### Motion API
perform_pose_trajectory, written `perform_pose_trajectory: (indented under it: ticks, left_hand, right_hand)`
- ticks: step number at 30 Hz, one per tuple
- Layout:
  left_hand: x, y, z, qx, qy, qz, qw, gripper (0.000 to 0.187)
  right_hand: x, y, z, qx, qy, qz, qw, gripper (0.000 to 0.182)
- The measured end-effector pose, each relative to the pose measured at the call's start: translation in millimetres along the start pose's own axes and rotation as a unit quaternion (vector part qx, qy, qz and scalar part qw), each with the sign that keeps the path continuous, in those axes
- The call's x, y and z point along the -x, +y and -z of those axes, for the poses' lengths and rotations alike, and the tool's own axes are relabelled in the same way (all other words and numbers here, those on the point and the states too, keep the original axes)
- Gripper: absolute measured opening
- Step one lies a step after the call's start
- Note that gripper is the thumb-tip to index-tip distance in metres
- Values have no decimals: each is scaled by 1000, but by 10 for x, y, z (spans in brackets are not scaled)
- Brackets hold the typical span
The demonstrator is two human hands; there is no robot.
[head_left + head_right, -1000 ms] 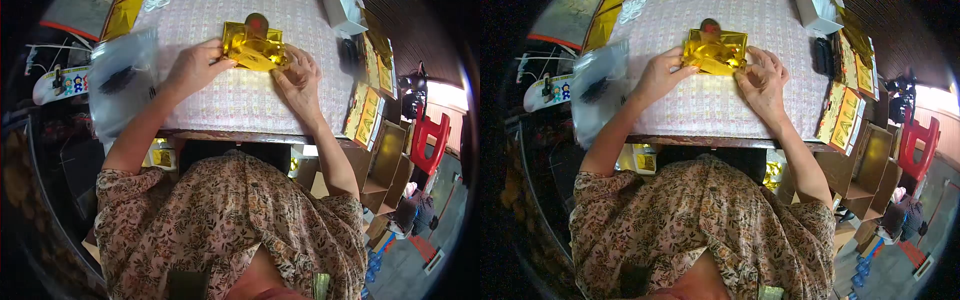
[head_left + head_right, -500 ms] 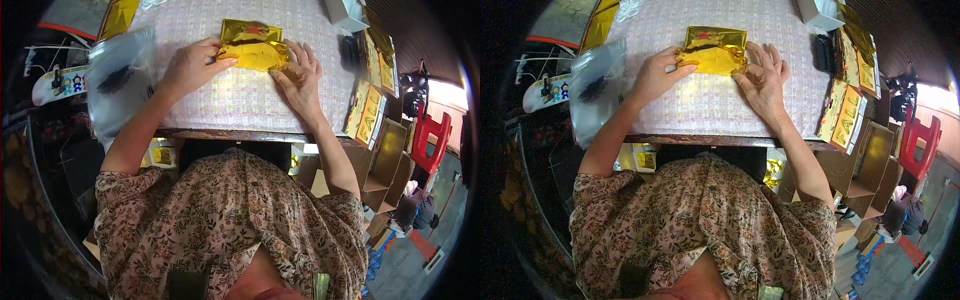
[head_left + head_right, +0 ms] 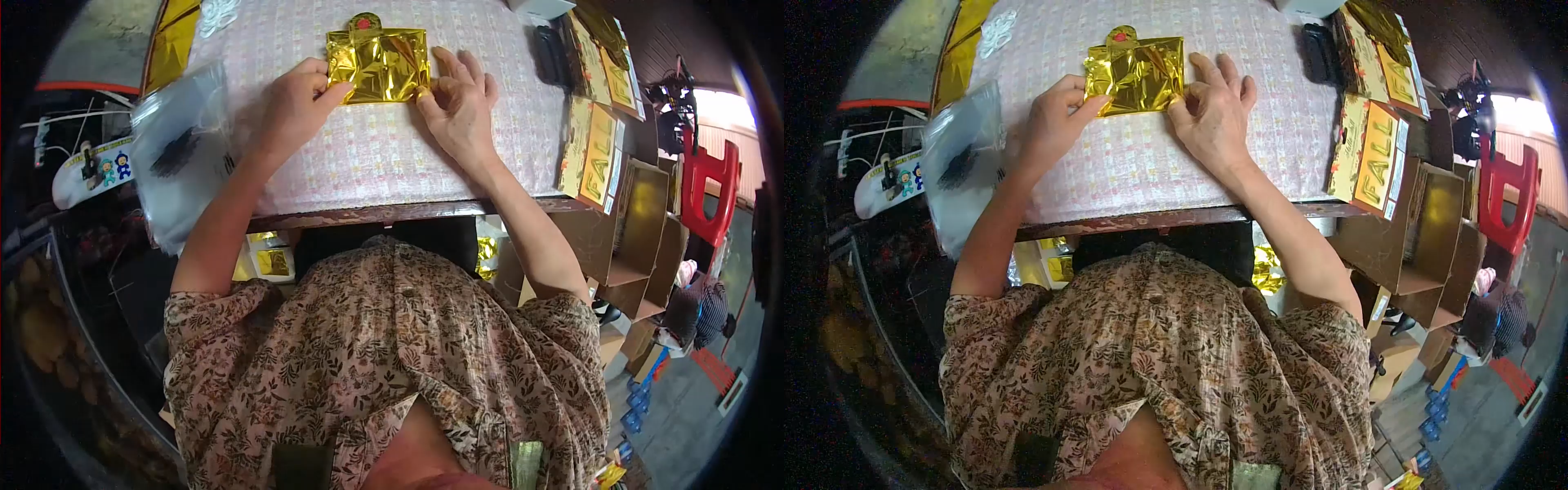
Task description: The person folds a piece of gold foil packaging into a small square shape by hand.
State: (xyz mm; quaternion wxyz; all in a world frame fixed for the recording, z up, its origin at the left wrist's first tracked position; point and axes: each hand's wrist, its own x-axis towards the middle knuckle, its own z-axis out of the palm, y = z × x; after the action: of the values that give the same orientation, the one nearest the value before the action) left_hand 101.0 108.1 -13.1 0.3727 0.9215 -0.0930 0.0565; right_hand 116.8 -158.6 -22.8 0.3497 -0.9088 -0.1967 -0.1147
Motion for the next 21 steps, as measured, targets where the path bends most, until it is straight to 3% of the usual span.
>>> perform_pose_trajectory:
  ticks: [4, 6, 7, 9, 12, 19, 21]
  left_hand:
    - [-52, 43, 99, -20, -17, 7, 1000, 44]
    - [-88, 137, 214, -43, -123, 120, 984, 34]
    - [-46, 103, 206, -46, -122, 122, 984, 34]
    - [46, 28, 139, 30, -28, 52, 998, 33]
    - [129, 27, 92, 32, 0, 37, 999, 29]
    - [84, 34, 30, 37, 14, 23, 999, 30]
    - [69, 83, 48, -22, 14, 14, 1000, 35]
  right_hand:
    - [3, -5, 2, -7, -4, 3, 1000, 25]
    - [-7, 36, -12, -3, -5, 4, 1000, 24]
    - [-7, 33, -12, -7, -5, 6, 1000, 24]
    - [-10, 24, 4, -1, -6, 10, 1000, 24]
    - [-9, -15, 33, 26, -21, 0, 999, 24]
    - [-15, 40, -31, 8, -2, 20, 1000, 26]
    - [-21, -9, -18, 34, -4, 28, 999, 26]
